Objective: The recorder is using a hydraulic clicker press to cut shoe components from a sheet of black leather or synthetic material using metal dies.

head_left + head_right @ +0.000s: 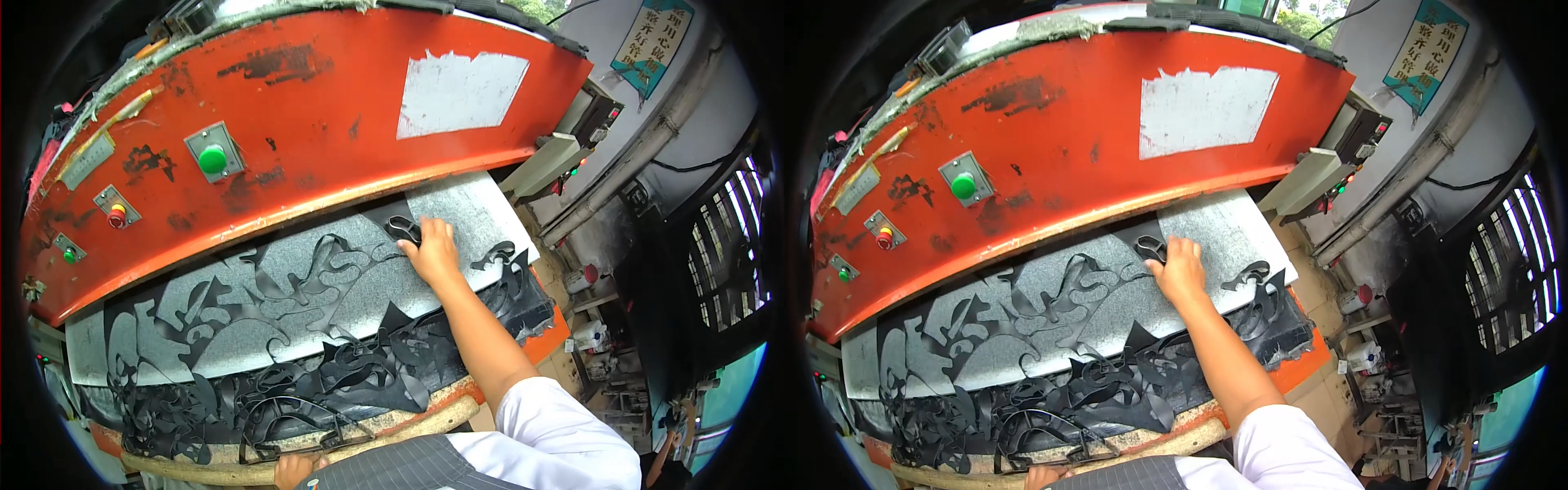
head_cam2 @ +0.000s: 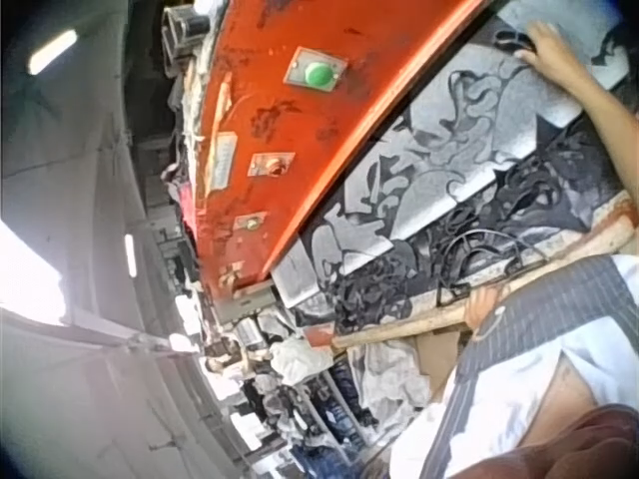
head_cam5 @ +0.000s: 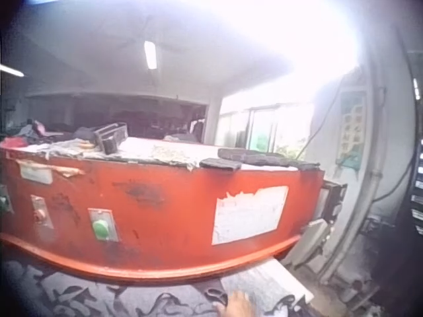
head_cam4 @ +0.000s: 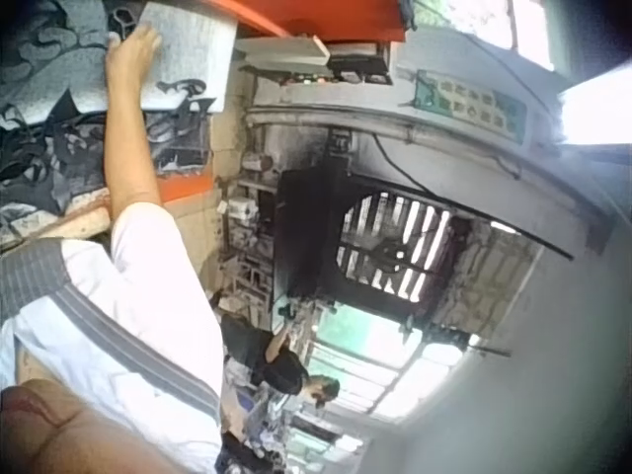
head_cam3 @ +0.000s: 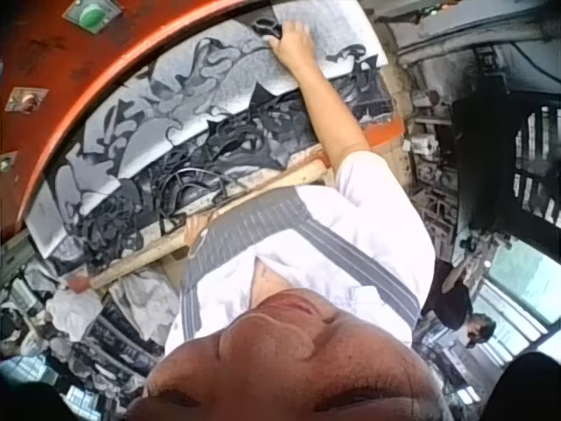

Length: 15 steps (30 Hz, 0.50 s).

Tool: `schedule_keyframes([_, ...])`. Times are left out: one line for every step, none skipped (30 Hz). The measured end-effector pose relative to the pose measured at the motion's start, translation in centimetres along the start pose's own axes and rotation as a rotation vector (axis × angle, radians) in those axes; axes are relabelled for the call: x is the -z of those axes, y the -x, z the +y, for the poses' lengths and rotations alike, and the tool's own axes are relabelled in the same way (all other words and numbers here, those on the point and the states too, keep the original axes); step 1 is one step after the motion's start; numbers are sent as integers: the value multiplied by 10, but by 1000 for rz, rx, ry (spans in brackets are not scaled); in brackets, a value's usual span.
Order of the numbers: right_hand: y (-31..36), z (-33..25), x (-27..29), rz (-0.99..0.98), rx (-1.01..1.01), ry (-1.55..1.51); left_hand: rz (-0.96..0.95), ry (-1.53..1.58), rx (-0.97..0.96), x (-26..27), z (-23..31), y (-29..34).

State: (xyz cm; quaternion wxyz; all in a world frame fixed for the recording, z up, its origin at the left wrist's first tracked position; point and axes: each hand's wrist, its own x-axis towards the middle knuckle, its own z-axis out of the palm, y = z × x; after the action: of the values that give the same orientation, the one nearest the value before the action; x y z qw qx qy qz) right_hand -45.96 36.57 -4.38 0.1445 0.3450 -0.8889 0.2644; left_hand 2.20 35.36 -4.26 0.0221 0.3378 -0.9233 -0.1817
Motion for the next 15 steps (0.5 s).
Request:
schedule_keyframes([-1,-8,-7,-13,7,-11,10,1,7,0,-2,-2])
schedule_keyframes([2,-16,-10,-26,31,-36,18,5,10,0,-4,-3])
schedule_keyframes([7,-22,-10,-39,54,-57,26,11,11,-2,-5,-5])
schedule_keyframes([14,-23,-6,-6,103,-145,37,18,9,-4,-6,-8])
schedule_keyframes([11,-20,-7,-14,108,-148,49,25,8,-6,-6,-10])
schedule_keyframes([9,-16,-9,-50,45,-261,63,30,9,-7,-7,-11])
schedule_keyframes([10,-14,-9,-85,-25,-368,72,37,5,-9,-9,-10])
schedule_keyframes([-4,-8,-11,0,25,-372,77,46,-6,-12,-8,-9])
schedule_keyframes([-19,-9,-10,-2,42,-383,84,53,-13,-15,-7,-7])
schedule_keyframes([-35,-7,-14,-2,68,-359,92,63,-29,-18,-9,-7])
schedule_keyframes([-49,-4,-20,2,97,-338,104,71,-44,-21,-8,-9])
schedule_keyframes([-58,2,-28,5,96,-334,117,78,-60,-23,-8,-10])
schedule_keyframes([-65,9,-38,-53,112,-291,130,85,-73,-23,-7,-12])
schedule_keyframes([-67,8,-46,-114,133,-258,146,85,-78,-22,-8,-10])
schedule_keyframes([-66,11,-49,-115,136,-263,162,86,-85,-20,-8,-10])
